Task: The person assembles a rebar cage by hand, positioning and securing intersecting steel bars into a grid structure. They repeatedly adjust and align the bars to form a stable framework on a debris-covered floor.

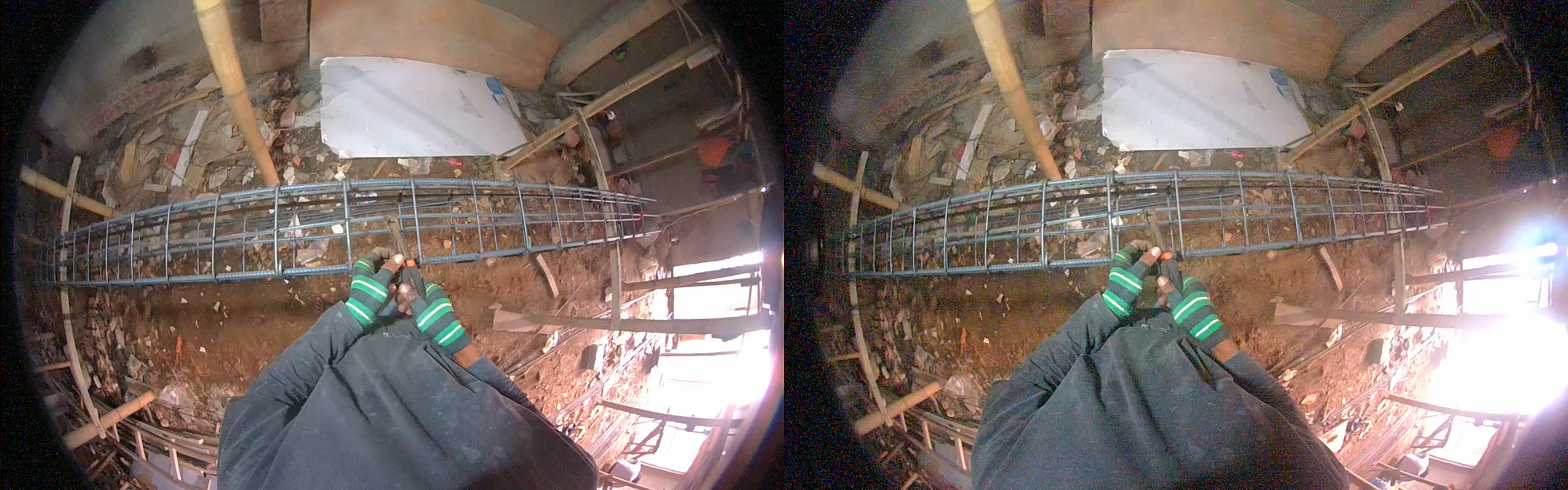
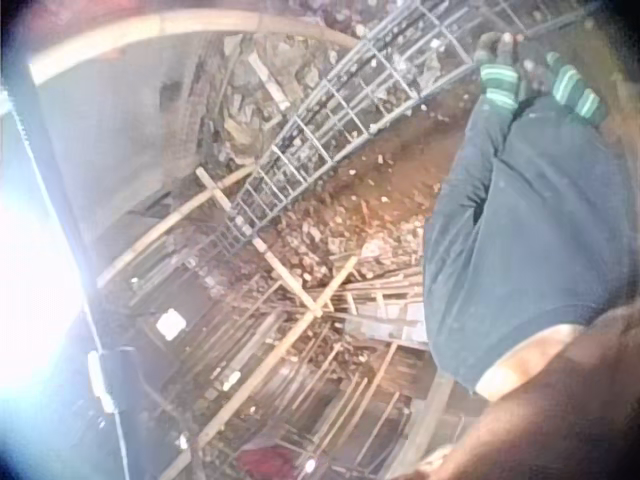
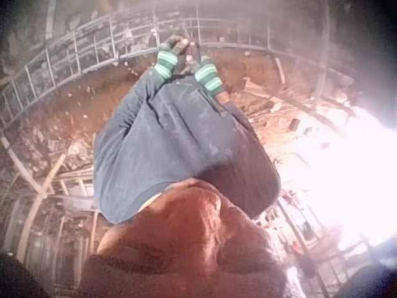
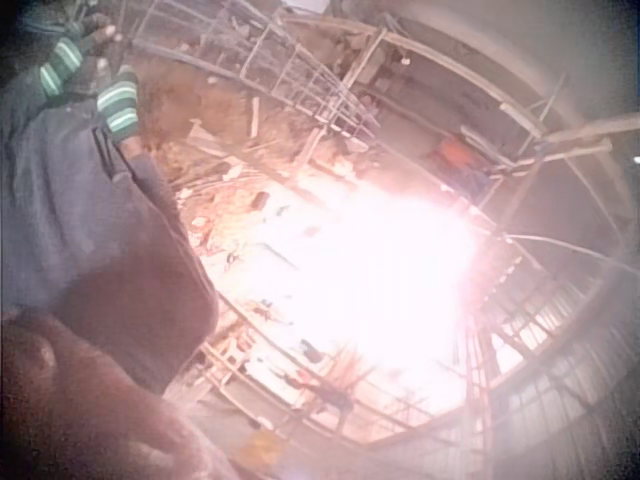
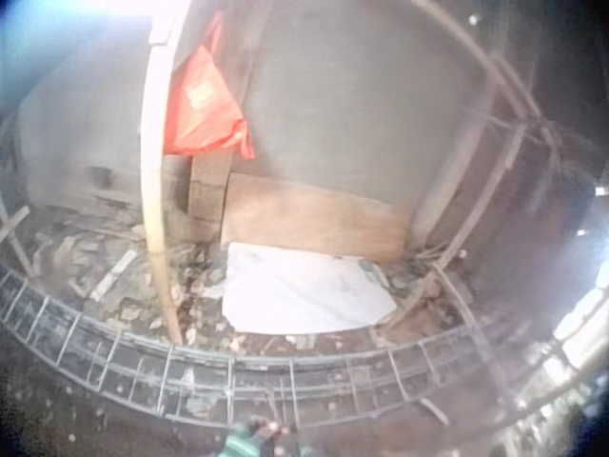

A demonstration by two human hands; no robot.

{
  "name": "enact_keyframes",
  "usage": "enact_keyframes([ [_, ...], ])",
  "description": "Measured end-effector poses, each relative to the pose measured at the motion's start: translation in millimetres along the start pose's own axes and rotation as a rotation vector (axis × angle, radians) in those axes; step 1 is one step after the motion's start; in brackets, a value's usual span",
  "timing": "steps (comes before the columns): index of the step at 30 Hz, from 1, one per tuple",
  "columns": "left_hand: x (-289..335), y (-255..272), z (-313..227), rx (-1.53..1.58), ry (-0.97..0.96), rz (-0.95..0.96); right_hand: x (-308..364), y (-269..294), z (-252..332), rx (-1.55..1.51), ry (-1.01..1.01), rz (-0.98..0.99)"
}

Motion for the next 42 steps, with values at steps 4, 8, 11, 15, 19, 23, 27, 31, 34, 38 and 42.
enact_keyframes([
  [4, -5, -43, -24, 0.038, -0.223, 0.047, -16, 49, -16, -0.053, -0.069, -0.11],
  [8, -12, -66, -51, 0.111, -0.362, -0.051, -11, 116, -3, -0.391, 0.053, -0.192],
  [11, -20, -52, -86, 0.306, -0.506, -0.209, -8, 194, 4, -0.096, 0.078, -0.333],
  [15, -13, -11, -121, 0.125, -0.523, -0.566, -10, 270, 44, 0.578, 0.429, -0.683],
  [19, 2, 0, -130, -0.365, -0.563, -0.584, -39, 289, 50, 0.954, 0.45, -0.777],
  [23, 18, 1, -71, -0.647, -0.489, -0.488, -65, 285, 37, 0.955, 0.32, -0.67],
  [27, 24, 2, 7, -0.701, -0.221, -0.579, -61, 276, 44, 0.969, 0.457, -0.754],
  [31, 15, -12, 13, -0.758, -0.309, -0.616, -67, 270, 31, 1.19, 0.284, -0.648],
  [34, -4, -17, 5, -0.938, -0.342, -0.592, -54, 268, 50, 1.019, 0.487, -0.674],
  [38, -36, -22, -1, -1.284, -0.355, -0.58, -48, 255, 86, 0.761, 0.708, -0.601],
  [42, -67, -27, 6, -1.155, -0.288, -0.533, -67, 214, 114, 0.61, 0.781, -0.388],
])
Point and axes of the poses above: each hand's wrist, its own x-axis away from the middle knuckle, its own y-axis out of the back of the hand, z = x × y, the point moved 9 cm from there along -x, towards the middle knuckle, and after that the axes turned 2 degrees about y, right-handed, at the moved point
